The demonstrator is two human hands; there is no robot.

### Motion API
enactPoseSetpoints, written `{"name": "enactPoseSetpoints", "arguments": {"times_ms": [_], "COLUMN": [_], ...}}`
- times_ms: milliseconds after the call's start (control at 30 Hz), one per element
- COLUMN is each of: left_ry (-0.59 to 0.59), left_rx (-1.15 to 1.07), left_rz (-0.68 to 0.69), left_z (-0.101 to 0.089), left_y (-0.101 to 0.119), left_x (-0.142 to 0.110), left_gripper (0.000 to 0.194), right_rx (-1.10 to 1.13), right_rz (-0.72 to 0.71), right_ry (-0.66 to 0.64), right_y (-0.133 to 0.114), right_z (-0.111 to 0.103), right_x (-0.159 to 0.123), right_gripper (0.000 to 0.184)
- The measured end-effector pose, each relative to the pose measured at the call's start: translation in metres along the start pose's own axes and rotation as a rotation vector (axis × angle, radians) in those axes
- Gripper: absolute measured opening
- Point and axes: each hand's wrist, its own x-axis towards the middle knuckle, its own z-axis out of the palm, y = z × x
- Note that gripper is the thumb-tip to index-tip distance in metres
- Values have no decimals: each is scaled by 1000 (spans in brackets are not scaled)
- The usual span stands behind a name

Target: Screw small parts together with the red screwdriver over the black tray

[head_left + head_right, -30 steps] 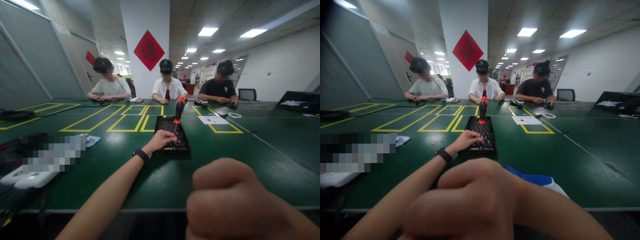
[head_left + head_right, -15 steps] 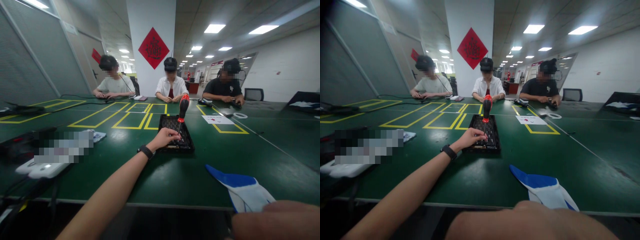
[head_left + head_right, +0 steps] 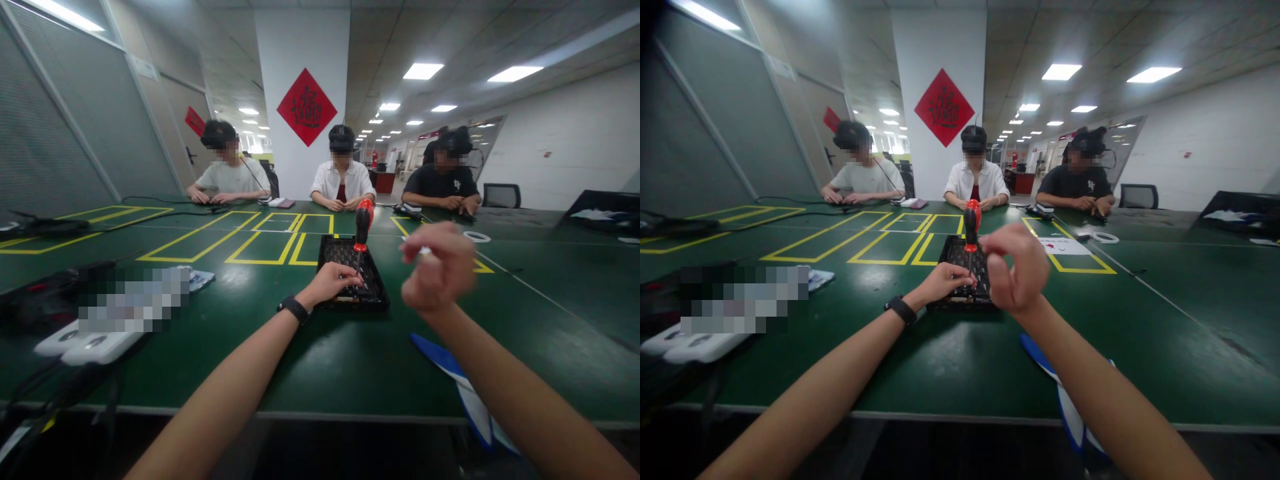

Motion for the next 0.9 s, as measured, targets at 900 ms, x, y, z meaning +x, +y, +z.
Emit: {"name": "enactPoseSetpoints", "arguments": {"times_ms": [900], "left_ry": [-45], "left_rx": [142], "left_rz": [57], "left_z": [6], "left_y": [-14], "left_x": [4], "left_gripper": [21], "right_rx": [362], "right_rz": [555], "right_ry": [-208], "right_y": [72], "right_z": [34], "right_x": [-49], "right_gripper": [31]}}
